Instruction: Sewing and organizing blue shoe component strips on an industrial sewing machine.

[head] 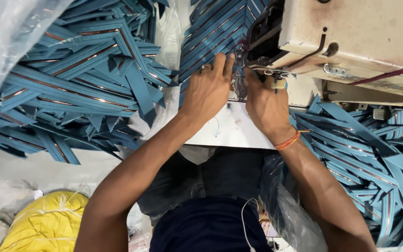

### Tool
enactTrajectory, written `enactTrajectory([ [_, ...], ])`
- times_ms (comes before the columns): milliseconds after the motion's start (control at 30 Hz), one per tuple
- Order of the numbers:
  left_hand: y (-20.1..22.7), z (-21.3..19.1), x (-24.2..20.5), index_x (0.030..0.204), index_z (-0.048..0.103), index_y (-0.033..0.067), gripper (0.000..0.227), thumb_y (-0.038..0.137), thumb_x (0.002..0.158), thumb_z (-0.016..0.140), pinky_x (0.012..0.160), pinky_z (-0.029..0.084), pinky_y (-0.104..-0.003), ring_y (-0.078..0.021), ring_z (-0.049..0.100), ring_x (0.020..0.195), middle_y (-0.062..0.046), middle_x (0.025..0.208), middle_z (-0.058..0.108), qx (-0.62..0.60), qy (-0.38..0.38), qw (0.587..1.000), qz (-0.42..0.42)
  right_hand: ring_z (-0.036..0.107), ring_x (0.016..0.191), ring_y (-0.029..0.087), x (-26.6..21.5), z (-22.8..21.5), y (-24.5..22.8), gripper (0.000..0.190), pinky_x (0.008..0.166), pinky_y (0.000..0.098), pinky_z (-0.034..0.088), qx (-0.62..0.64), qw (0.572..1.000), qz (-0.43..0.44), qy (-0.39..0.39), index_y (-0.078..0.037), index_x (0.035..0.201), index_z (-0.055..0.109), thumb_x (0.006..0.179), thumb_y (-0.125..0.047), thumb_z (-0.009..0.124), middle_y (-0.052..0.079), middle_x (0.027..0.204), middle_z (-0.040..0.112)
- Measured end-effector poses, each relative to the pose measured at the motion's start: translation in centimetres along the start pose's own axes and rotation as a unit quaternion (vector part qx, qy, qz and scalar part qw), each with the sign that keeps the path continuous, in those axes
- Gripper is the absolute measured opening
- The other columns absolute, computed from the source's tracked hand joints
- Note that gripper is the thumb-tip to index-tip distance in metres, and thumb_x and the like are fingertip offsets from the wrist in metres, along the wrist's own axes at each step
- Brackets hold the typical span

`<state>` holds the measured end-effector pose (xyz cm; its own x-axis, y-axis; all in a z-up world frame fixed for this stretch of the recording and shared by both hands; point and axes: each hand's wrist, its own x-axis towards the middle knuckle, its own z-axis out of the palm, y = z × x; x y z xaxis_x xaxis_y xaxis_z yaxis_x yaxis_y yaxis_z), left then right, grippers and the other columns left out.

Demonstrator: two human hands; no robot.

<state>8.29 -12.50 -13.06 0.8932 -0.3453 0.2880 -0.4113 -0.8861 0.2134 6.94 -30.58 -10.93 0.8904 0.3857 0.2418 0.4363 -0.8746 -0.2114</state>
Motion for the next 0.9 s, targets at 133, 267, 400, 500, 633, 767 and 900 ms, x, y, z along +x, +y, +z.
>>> enactTrajectory([
  [133, -0.2, 0.1, 0.5, 0.139, 0.061, -0.0032, 0.053, 0.010, 0.088, 0.061, 0.053, 0.054, -0.033, -0.0210, 0.065, 0.068, -0.013, 0.107, 0.053, 0.011, -0.007, 1.000, 0.004, 0.063, 0.083, 0.044, 0.5, 0.3, 0.2, 0.027, 0.072, 0.0533, 0.050, -0.001, 1.000, 0.017, -0.013, -0.006, 0.122, 0.073, 0.096, -0.006, 0.066, 0.025, 0.097, 0.066],
  [267, -0.1, -1.1, 0.2, 0.134, 0.065, -0.0033, 0.048, 0.011, 0.088, 0.062, 0.062, 0.054, -0.035, -0.0222, 0.065, 0.076, -0.014, 0.109, 0.056, 0.011, -0.012, 1.000, 0.009, 0.064, 0.081, 0.043, 0.6, -1.9, 0.0, 0.024, 0.073, 0.0526, 0.051, -0.031, 0.999, 0.021, -0.030, -0.008, 0.119, 0.074, 0.097, -0.012, 0.066, 0.023, 0.093, 0.067],
  [400, -1.5, -5.9, -2.9, 0.119, 0.072, 0.0014, 0.031, 0.011, 0.091, 0.063, 0.101, 0.047, -0.042, -0.0265, 0.061, 0.110, -0.009, 0.107, 0.058, -0.018, -0.007, 0.999, 0.041, 0.071, 0.093, 0.036, -1.8, -9.4, 2.7, 0.019, 0.079, 0.0466, 0.056, 0.004, 0.997, 0.002, -0.080, -0.012, 0.114, 0.074, 0.098, -0.022, 0.070, 0.012, 0.107, 0.073],
  [500, -3.6, -14.5, -4.9, 0.109, 0.073, 0.0042, 0.030, 0.011, 0.083, 0.061, 0.111, 0.041, -0.042, -0.0241, 0.059, 0.122, -0.009, 0.115, 0.065, 0.090, -0.101, 0.983, 0.122, 0.071, 0.080, 0.033, -3.9, -16.2, 4.5, 0.020, 0.068, 0.0456, 0.055, -0.035, 0.971, 0.099, -0.216, -0.014, 0.107, 0.079, 0.097, -0.030, 0.072, 0.012, 0.096, 0.072],
  [633, -6.5, -16.3, -6.2, 0.112, 0.074, 0.0078, 0.043, 0.014, 0.072, 0.057, 0.117, 0.037, -0.040, -0.0221, 0.057, 0.128, -0.006, 0.121, 0.067, 0.222, -0.111, 0.957, 0.149, 0.072, 0.079, 0.035, -6.1, -16.2, 5.7, 0.035, 0.060, 0.0445, 0.054, -0.101, 0.965, 0.085, -0.225, -0.015, 0.103, 0.081, 0.082, -0.044, 0.079, 0.014, 0.102, 0.075],
  [767, -6.7, -17.5, -5.5, 0.100, 0.072, 0.0092, 0.018, 0.013, 0.084, 0.064, 0.117, 0.036, -0.043, -0.0228, 0.058, 0.129, -0.006, 0.113, 0.070, 0.200, -0.181, 0.948, 0.167, 0.072, 0.082, 0.033, -6.4, -16.5, 5.8, 0.024, 0.071, 0.0448, 0.056, -0.079, 0.969, 0.115, -0.201, -0.014, 0.099, 0.078, 0.094, -0.037, 0.075, 0.009, 0.094, 0.074],
  [900, -3.7, -16.3, -4.2, 0.104, 0.071, 0.0113, 0.013, 0.008, 0.094, 0.064, 0.111, 0.036, -0.052, -0.0210, 0.068, 0.097, -0.004, 0.093, 0.067, -0.026, -0.022, 0.991, 0.131, 0.069, 0.076, 0.030, -3.5, -17.6, 0.9, 0.023, 0.064, 0.0403, 0.054, 0.109, 0.977, 0.148, -0.105, -0.006, 0.119, 0.071, 0.100, -0.019, 0.068, 0.013, 0.098, 0.072],
])
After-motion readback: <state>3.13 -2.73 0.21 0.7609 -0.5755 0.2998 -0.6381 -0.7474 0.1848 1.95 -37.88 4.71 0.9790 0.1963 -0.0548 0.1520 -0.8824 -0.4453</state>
